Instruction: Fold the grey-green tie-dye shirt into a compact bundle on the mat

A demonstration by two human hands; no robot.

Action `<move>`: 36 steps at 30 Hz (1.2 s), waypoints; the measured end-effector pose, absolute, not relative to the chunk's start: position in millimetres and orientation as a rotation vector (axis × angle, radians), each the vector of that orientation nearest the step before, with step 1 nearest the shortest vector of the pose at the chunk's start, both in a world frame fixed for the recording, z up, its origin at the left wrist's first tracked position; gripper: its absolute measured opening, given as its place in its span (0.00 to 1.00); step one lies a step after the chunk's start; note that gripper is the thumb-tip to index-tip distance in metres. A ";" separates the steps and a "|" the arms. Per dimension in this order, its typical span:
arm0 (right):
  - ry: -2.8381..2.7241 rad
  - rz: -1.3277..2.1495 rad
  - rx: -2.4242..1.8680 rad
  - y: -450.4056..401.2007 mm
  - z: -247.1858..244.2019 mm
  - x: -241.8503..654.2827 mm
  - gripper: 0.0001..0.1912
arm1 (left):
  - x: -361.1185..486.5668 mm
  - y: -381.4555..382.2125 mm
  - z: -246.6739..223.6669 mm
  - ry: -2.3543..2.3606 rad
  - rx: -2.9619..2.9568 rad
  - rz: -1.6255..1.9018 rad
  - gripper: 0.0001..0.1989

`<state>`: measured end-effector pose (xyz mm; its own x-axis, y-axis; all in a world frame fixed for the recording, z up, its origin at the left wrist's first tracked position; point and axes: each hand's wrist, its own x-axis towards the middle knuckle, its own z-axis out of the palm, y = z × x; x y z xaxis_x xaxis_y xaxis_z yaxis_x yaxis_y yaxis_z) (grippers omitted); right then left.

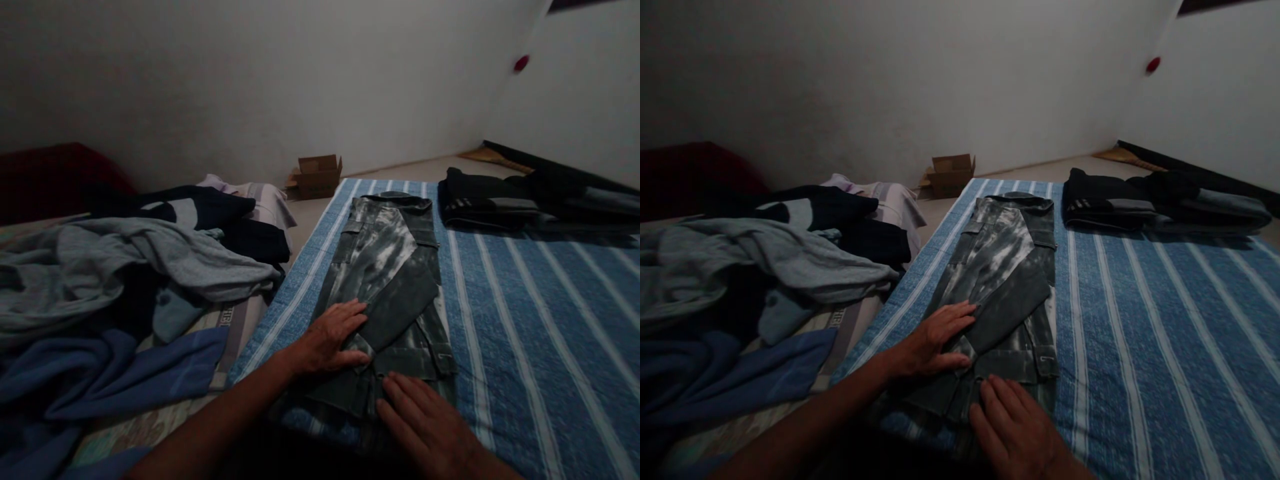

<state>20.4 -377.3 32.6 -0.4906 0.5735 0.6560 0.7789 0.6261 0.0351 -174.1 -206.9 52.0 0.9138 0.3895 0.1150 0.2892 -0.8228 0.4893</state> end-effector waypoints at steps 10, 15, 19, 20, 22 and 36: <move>-2.243 -0.182 -1.067 -377.1 29.7 26.4 0.18 | -174.3 -217.1 78.5 0.597 2.610 0.057 0.41; -2.181 -0.223 -1.070 -373.4 33.1 22.8 0.13 | -173.4 -223.8 85.7 0.601 2.656 0.036 0.32; -2.175 -0.314 -1.073 -368.5 34.3 16.9 0.14 | -173.4 -232.6 84.9 0.539 2.705 0.073 0.26; -2.170 -0.337 -1.075 -367.0 34.4 15.5 0.14 | -173.5 -235.2 84.3 0.526 2.717 0.081 0.26; -2.138 -0.359 -1.082 -363.8 34.1 13.2 0.14 | -173.8 -239.4 82.6 0.493 2.730 0.104 0.25; -2.188 -0.306 -1.040 -362.3 28.3 19.0 0.19 | -171.8 -199.8 75.5 1.445 2.412 0.302 0.09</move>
<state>19.0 -362.3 28.3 -0.4451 0.5929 0.6711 0.7542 0.6522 -0.0759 -171.8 -199.8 75.5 0.4680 0.8835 0.0200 0.8175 -0.4415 0.3697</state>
